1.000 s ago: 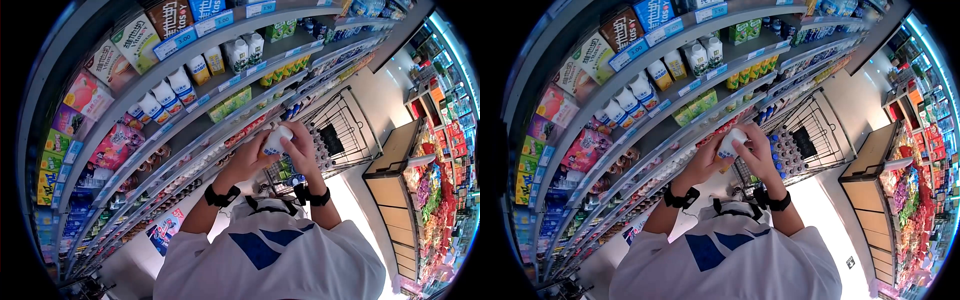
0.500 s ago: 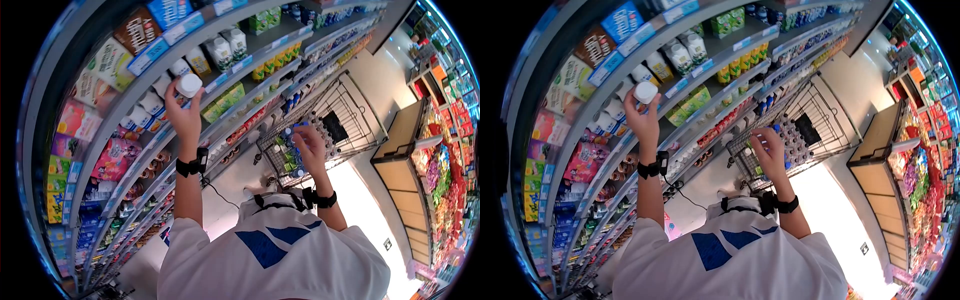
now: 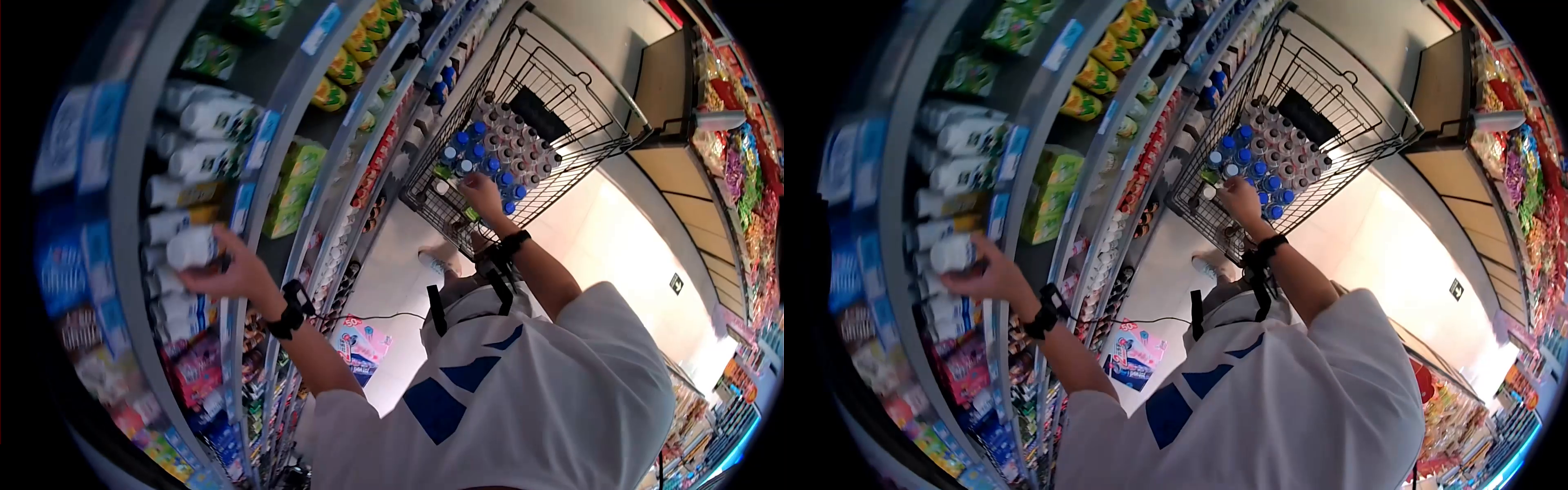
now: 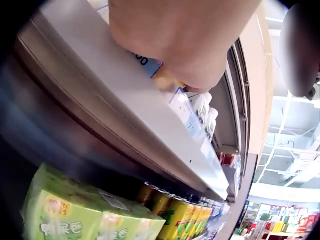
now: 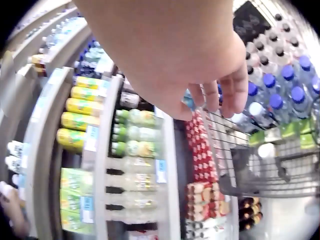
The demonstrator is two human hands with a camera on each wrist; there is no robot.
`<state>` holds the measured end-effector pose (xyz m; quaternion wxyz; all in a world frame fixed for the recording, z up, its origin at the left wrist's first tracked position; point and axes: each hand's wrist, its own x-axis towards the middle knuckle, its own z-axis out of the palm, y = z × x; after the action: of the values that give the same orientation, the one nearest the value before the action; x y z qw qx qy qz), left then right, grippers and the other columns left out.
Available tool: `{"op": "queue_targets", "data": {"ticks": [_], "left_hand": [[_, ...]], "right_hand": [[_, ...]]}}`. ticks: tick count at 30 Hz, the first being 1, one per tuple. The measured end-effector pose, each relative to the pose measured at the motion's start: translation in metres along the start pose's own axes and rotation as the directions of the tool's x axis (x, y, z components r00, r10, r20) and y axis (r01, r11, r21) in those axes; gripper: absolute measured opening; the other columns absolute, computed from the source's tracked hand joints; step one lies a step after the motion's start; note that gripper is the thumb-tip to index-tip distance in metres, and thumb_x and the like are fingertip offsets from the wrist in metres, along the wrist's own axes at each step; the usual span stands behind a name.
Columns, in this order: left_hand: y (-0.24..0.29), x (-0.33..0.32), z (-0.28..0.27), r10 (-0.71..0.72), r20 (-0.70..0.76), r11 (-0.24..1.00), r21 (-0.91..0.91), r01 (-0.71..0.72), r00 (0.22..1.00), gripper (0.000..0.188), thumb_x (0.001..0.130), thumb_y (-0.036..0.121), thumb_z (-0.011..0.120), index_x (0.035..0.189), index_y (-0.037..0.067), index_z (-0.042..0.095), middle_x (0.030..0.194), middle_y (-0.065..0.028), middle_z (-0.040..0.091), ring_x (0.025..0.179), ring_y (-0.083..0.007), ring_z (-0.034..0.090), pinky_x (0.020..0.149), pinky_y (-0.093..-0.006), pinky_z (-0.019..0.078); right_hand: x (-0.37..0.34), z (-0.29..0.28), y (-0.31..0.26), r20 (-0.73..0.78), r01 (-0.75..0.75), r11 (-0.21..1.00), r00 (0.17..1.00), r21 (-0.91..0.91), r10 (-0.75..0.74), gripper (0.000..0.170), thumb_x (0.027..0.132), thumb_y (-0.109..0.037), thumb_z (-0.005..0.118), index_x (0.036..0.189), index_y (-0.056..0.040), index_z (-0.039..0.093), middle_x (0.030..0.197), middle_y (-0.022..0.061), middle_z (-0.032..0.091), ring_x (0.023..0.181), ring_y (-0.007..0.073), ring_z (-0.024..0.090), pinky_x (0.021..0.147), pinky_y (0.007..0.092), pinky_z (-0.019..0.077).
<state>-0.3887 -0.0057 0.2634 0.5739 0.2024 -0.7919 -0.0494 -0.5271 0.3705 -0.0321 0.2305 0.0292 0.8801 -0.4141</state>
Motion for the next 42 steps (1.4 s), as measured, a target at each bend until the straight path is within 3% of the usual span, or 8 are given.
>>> {"op": "queue_targets", "data": {"ticks": [6, 12, 20, 22, 25, 27, 33, 42], "left_hand": [[-0.054, -0.011, -0.018, 0.201, -0.079, 0.910, 0.384, -0.156, 0.976, 0.101, 0.079, 0.018, 0.090, 0.143, -0.009, 0.016, 0.133, -0.0245, 0.038, 0.120, -0.0312, 0.051, 0.104, -0.0478, 0.0448], [-0.018, -0.006, -0.008, 0.161, -0.133, 0.954, 0.274, -0.120, 0.978, 0.082, 0.088, 0.013, 0.081, 0.143, -0.002, 0.021, 0.129, -0.0186, 0.046, 0.110, -0.0265, 0.056, 0.095, -0.0450, 0.0493], [-0.027, -0.003, -0.020, 0.214, -0.139, 0.906, 0.398, -0.144, 0.967, 0.083, 0.088, 0.018, 0.082, 0.141, -0.002, 0.022, 0.126, -0.0194, 0.049, 0.102, -0.0246, 0.059, 0.086, -0.0434, 0.0537], [-0.019, -0.005, -0.003, 0.225, -0.177, 0.931, 0.330, -0.157, 0.958, 0.084, 0.086, 0.016, 0.083, 0.141, -0.003, 0.022, 0.128, -0.0207, 0.048, 0.104, -0.0254, 0.059, 0.087, -0.0437, 0.0540], [-0.024, -0.021, -0.007, 0.196, -0.179, 0.869, 0.488, -0.086, 0.964, 0.084, 0.085, 0.013, 0.084, 0.140, -0.004, 0.022, 0.134, -0.0221, 0.041, 0.114, -0.0270, 0.054, 0.095, -0.0440, 0.0499], [-0.029, -0.022, -0.010, 0.128, -0.221, 0.925, 0.379, -0.036, 0.967, 0.082, 0.084, 0.013, 0.085, 0.136, -0.004, 0.024, 0.130, -0.0200, 0.038, 0.115, -0.0267, 0.050, 0.099, -0.0444, 0.0468], [-0.023, -0.030, 0.008, 0.034, -0.155, 0.993, 0.119, -0.015, 0.987, 0.085, 0.079, 0.013, 0.089, 0.136, -0.005, 0.028, 0.129, -0.0228, 0.043, 0.112, -0.0301, 0.054, 0.101, -0.0436, 0.0459], [0.003, -0.001, 0.003, 0.140, -0.144, 0.985, 0.126, -0.122, 0.980, 0.085, 0.079, 0.016, 0.086, 0.144, -0.001, 0.035, 0.137, -0.0315, 0.054, 0.119, -0.0458, 0.060, 0.096, -0.0471, 0.0504]], "right_hand": [[0.080, 0.096, 0.086, 0.218, -0.390, 0.921, 0.897, -0.022, 0.385, 0.053, 0.079, -0.042, 0.078, 0.107, 0.0025, 0.071, 0.103, 0.0228, 0.074, 0.097, 0.0359, 0.073, 0.083, 0.0424, 0.0567], [0.129, 0.196, 0.142, 0.519, -0.803, 0.561, 0.574, 0.203, 0.634, 0.057, 0.082, -0.054, 0.075, 0.098, -0.0005, 0.064, 0.080, 0.0131, 0.063, 0.054, 0.0240, 0.061, 0.047, 0.0404, 0.0503], [0.124, 0.206, 0.121, 0.382, -0.748, 0.642, 0.650, 0.169, 0.657, 0.064, 0.089, -0.060, 0.065, 0.099, 0.0027, 0.067, 0.082, 0.0144, 0.069, 0.058, 0.0258, 0.067, 0.053, 0.0388, 0.0556], [0.119, 0.188, 0.137, 0.533, -0.487, 0.860, 0.773, 0.152, 0.344, 0.059, 0.091, -0.058, 0.066, 0.092, 0.0013, 0.069, 0.067, 0.0112, 0.067, 0.053, 0.0221, 0.065, 0.049, 0.0348, 0.0536], [0.104, 0.142, 0.110, 0.515, -0.366, 0.929, 0.809, 0.060, 0.285, 0.061, 0.090, -0.061, 0.063, 0.083, -0.0013, 0.075, 0.066, 0.0104, 0.070, 0.054, 0.0185, 0.067, 0.049, 0.0309, 0.0520], [0.108, 0.115, 0.099, 0.565, -0.065, 0.976, 0.806, -0.210, 0.176, 0.065, 0.087, -0.060, 0.063, 0.089, 0.0040, 0.075, 0.074, 0.0225, 0.072, 0.072, 0.0328, 0.073, 0.068, 0.0448, 0.0551], [0.061, -0.008, -0.028, 0.528, 0.529, 0.765, 0.796, -0.369, -0.296, 0.059, 0.079, -0.057, 0.068, 0.088, 0.0002, 0.076, 0.078, 0.0229, 0.071, 0.079, 0.0417, 0.070, 0.073, 0.0494, 0.0558], [-0.053, -0.098, -0.214, 0.201, 0.809, 0.529, 0.580, -0.258, -0.789, 0.048, 0.079, -0.048, 0.073, 0.075, -0.0002, 0.069, 0.065, 0.0179, 0.064, 0.060, 0.0362, 0.064, 0.056, 0.0446, 0.0497]]}}
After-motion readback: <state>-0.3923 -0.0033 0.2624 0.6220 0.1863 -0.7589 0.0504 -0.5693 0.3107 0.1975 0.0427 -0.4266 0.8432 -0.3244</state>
